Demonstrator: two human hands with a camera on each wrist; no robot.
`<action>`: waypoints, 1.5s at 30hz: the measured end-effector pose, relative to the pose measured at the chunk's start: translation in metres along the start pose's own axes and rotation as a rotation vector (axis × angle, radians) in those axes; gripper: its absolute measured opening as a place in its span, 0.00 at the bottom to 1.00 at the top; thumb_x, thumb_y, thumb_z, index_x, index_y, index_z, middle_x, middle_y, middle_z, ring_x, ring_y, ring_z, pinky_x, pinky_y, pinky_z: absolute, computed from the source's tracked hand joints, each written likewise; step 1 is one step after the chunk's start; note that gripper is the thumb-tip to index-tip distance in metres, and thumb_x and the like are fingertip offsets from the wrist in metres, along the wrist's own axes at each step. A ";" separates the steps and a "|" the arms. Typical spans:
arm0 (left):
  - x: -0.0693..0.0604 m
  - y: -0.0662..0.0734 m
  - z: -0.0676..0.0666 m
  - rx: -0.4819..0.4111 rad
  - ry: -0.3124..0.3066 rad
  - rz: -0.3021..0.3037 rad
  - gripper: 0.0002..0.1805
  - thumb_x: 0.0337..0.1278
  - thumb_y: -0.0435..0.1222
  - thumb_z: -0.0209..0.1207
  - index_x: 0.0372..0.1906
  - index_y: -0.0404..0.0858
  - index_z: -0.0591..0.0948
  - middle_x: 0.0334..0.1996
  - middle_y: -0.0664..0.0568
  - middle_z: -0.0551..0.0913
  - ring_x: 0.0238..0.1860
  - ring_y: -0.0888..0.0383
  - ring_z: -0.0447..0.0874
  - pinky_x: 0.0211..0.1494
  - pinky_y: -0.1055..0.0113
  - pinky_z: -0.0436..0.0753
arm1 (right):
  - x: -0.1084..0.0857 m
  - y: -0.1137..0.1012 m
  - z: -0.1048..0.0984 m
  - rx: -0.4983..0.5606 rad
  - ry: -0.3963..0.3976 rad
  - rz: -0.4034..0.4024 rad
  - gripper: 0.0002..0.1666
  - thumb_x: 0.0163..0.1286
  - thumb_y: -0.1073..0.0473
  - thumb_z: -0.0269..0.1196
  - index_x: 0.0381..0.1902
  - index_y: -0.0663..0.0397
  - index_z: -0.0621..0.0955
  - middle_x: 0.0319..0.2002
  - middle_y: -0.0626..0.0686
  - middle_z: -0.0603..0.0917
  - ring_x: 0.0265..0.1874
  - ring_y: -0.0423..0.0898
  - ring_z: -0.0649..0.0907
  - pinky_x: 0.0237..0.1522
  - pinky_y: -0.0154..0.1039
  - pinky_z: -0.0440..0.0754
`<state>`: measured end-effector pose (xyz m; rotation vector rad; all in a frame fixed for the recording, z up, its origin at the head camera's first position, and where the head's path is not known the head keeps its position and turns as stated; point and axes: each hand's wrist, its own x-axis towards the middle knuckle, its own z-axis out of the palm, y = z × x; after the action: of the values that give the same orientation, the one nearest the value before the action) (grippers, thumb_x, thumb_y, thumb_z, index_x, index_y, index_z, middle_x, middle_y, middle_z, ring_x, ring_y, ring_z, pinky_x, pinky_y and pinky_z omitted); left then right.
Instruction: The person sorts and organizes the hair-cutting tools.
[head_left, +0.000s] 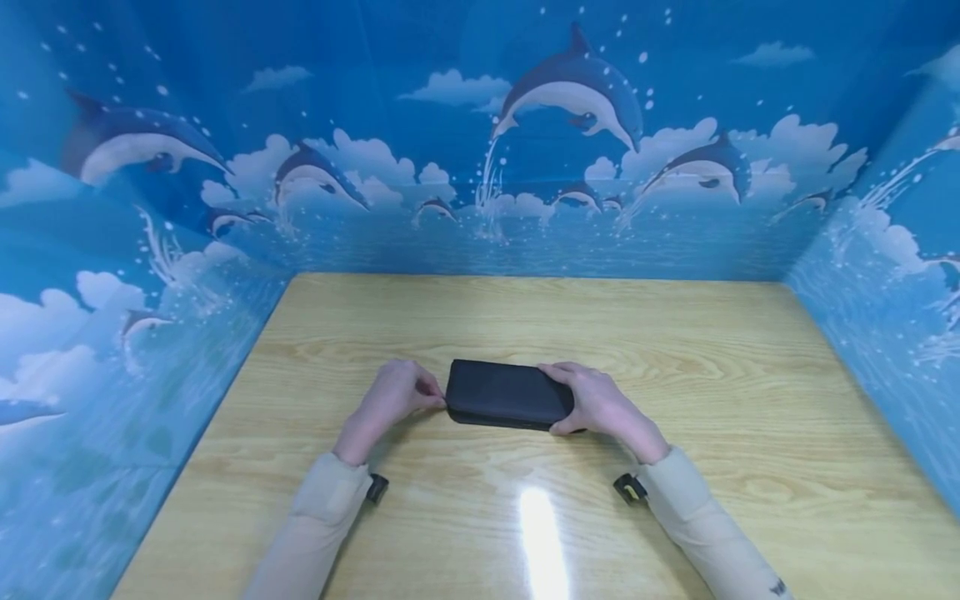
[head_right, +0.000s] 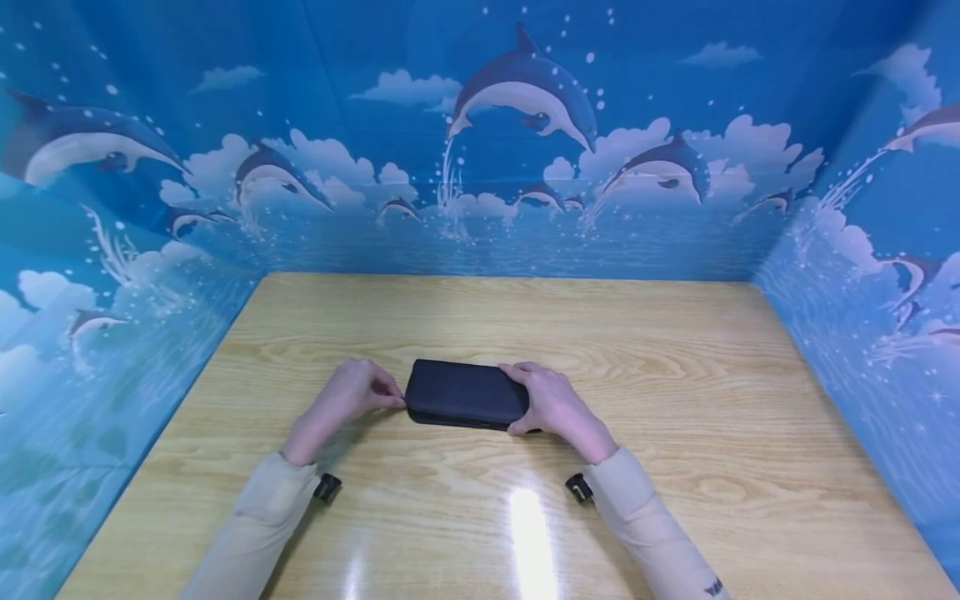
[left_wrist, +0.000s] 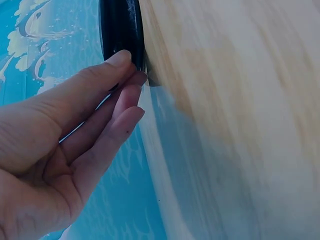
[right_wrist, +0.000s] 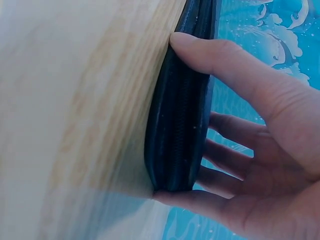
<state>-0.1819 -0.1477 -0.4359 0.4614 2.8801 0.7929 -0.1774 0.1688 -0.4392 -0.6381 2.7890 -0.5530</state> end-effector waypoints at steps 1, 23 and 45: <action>0.000 0.000 0.000 0.000 0.000 0.000 0.04 0.47 0.37 0.77 0.26 0.44 0.91 0.24 0.59 0.89 0.23 0.66 0.79 0.32 0.69 0.79 | 0.000 0.000 0.000 0.000 -0.001 0.000 0.57 0.51 0.51 0.82 0.76 0.53 0.67 0.70 0.65 0.71 0.66 0.68 0.73 0.63 0.66 0.72; 0.006 -0.004 -0.002 0.022 0.021 -0.016 0.04 0.47 0.36 0.77 0.26 0.45 0.91 0.25 0.58 0.89 0.25 0.66 0.82 0.35 0.68 0.81 | -0.002 0.000 0.000 0.002 0.009 -0.005 0.57 0.50 0.52 0.82 0.75 0.53 0.68 0.70 0.65 0.71 0.65 0.68 0.73 0.62 0.65 0.74; 0.011 -0.002 -0.005 -0.007 0.015 -0.079 0.04 0.48 0.36 0.77 0.26 0.44 0.91 0.25 0.57 0.89 0.26 0.64 0.82 0.35 0.66 0.82 | -0.003 0.000 -0.001 0.019 0.002 0.004 0.58 0.51 0.52 0.82 0.76 0.52 0.67 0.71 0.65 0.69 0.66 0.67 0.72 0.63 0.64 0.74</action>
<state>-0.1939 -0.1478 -0.4334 0.3396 2.8881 0.7967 -0.1749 0.1704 -0.4384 -0.6283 2.7827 -0.5794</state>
